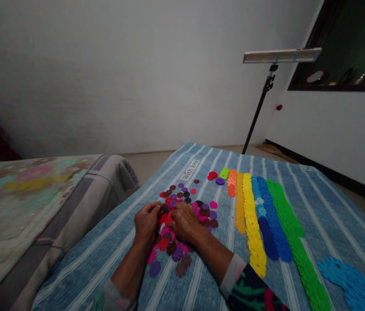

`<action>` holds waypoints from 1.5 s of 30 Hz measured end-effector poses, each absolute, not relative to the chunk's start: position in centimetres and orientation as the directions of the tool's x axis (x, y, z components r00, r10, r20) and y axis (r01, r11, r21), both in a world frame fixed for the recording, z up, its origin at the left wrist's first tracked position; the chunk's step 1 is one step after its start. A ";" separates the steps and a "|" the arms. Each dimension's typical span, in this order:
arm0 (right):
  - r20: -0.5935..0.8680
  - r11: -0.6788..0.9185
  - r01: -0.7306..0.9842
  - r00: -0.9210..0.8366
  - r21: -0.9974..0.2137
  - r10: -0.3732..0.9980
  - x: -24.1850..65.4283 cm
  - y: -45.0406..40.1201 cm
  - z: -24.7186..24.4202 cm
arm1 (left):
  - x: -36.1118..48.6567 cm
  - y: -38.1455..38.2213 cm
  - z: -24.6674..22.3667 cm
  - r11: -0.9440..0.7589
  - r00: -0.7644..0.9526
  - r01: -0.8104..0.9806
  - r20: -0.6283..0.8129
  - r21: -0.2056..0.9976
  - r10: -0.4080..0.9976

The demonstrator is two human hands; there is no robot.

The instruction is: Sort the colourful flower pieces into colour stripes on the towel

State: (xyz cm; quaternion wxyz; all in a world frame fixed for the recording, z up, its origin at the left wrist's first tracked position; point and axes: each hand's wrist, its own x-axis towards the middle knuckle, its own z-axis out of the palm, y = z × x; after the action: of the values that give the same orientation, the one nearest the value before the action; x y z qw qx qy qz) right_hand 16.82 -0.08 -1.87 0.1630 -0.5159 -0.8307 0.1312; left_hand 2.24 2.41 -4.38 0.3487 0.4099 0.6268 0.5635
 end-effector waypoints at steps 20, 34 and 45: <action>0.012 0.151 0.829 -0.172 -0.539 0.985 15.8 0.2 0.6 | 1.3 1.8 -3.4 -0.015 -0.462 0.347 0.185 0.938 0.867; -0.078 0.123 0.929 -0.160 -0.348 0.984 13.5 0.1 1.4 | 1.7 1.9 -3.7 -0.078 -0.364 0.448 0.261 0.891 0.894; -0.092 0.179 0.934 -0.216 -0.308 0.972 13.3 -0.2 1.6 | 1.9 1.7 -3.2 -0.068 -0.360 0.437 0.244 0.897 0.900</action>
State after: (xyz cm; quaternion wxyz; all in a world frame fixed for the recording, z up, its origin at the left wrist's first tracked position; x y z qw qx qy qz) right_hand 13.29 -0.16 1.60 0.0624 -0.6230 -0.7651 0.1505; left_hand 1.90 1.69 -3.23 0.2252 0.5188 0.6442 0.5148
